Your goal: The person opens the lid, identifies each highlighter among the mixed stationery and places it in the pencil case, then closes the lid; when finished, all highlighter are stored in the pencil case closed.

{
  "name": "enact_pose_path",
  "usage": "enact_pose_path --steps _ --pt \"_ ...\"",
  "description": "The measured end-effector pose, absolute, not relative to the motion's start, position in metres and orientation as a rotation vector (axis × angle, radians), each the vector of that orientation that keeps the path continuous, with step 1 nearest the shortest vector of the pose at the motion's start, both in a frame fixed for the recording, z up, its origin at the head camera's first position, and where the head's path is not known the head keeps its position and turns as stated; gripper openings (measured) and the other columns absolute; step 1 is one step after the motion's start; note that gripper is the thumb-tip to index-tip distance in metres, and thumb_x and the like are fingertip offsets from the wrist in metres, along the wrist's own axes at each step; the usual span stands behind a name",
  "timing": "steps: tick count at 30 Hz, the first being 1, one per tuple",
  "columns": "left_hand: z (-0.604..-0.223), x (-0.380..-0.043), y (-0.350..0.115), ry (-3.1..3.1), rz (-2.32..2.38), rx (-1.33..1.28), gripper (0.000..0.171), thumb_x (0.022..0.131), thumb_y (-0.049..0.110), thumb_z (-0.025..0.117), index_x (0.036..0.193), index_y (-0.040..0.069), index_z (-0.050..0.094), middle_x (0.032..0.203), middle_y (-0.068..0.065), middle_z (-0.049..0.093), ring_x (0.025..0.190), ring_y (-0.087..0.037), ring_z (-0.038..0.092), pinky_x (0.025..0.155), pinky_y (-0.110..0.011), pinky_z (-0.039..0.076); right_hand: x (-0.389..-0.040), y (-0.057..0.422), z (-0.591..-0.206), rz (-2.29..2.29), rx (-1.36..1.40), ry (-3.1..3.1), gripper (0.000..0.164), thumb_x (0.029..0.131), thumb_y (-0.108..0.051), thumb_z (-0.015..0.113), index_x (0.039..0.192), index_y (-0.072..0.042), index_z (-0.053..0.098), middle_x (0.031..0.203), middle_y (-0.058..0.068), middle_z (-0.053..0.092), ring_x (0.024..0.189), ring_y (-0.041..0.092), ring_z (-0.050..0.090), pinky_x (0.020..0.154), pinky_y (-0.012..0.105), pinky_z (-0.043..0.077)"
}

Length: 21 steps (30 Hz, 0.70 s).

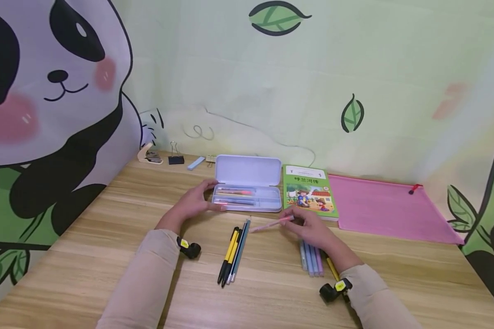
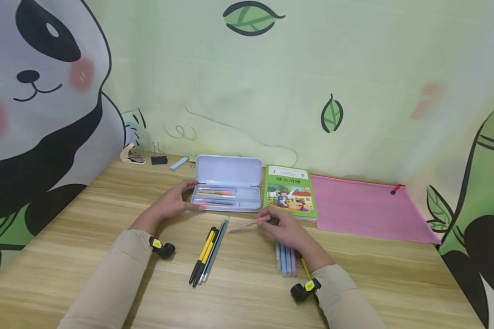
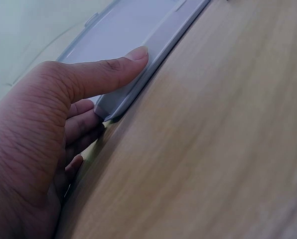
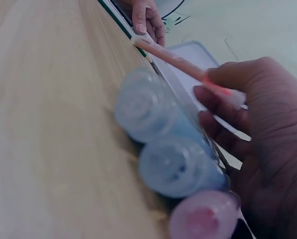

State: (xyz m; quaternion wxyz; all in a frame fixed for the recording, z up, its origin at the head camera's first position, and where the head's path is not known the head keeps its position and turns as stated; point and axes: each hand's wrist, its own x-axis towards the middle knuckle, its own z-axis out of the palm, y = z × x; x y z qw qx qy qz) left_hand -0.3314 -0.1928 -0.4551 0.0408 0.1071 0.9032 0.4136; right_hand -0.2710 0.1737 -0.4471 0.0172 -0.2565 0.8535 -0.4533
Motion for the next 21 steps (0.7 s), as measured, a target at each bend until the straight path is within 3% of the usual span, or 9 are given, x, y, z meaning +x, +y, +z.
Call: enact_pose_path --steps 3,5,10,15,21 --pt "-0.456 -0.333 -0.194 2.769 1.265 0.332 0.106 0.069 0.054 0.088 0.154 0.018 0.036 0.157 -0.007 0.041 0.144 -0.032 0.035 0.119 -0.055 0.023 -0.27 0.17 -0.441 -1.521 -0.755 2.666 0.02 0.098 -0.028 0.067 0.111 -0.014 0.071 0.094 0.004 0.072 0.081 0.026 0.065 0.066 0.028 0.052" --pt "-0.457 -0.333 -0.195 2.767 1.27 0.334 0.107 0.068 0.055 0.088 0.154 0.018 0.036 0.157 -0.007 0.041 0.144 -0.033 0.035 0.119 -0.056 0.023 -0.267 0.164 -0.431 -1.614 -0.698 2.651 0.022 0.101 -0.024 0.064 0.115 -0.009 0.07 0.098 0.012 0.073 0.086 0.031 0.066 0.071 0.035 0.056" --pt "-0.456 -0.333 -0.197 2.768 1.266 0.331 0.107 0.069 0.053 0.088 0.155 0.017 0.036 0.158 -0.007 0.04 0.145 -0.032 0.035 0.119 -0.056 0.023 -0.262 0.127 -0.413 -1.879 -0.553 2.582 0.025 0.103 -0.019 0.059 0.119 -0.002 0.068 0.1 0.02 0.071 0.09 0.031 0.066 0.076 0.042 0.058" --pt "-0.454 -0.332 -0.198 2.785 1.251 0.313 0.103 0.071 0.051 0.088 0.154 0.018 0.037 0.157 -0.007 0.04 0.144 -0.032 0.035 0.119 -0.055 0.024 -0.261 0.065 -0.409 -1.966 -0.492 2.588 0.022 0.101 -0.024 0.063 0.113 -0.006 0.067 0.097 0.009 0.076 0.09 0.027 0.07 0.078 0.04 0.058" --pt "-0.455 -0.334 -0.197 2.787 1.239 0.333 0.104 0.07 0.057 0.086 0.154 0.02 0.037 0.156 -0.005 0.042 0.143 -0.031 0.037 0.118 -0.055 0.026 -0.276 0.026 -0.421 -2.041 -0.41 2.761 0.018 0.098 -0.028 0.066 0.106 -0.012 0.065 0.09 -0.002 0.076 0.082 0.014 0.066 0.072 0.026 0.05"
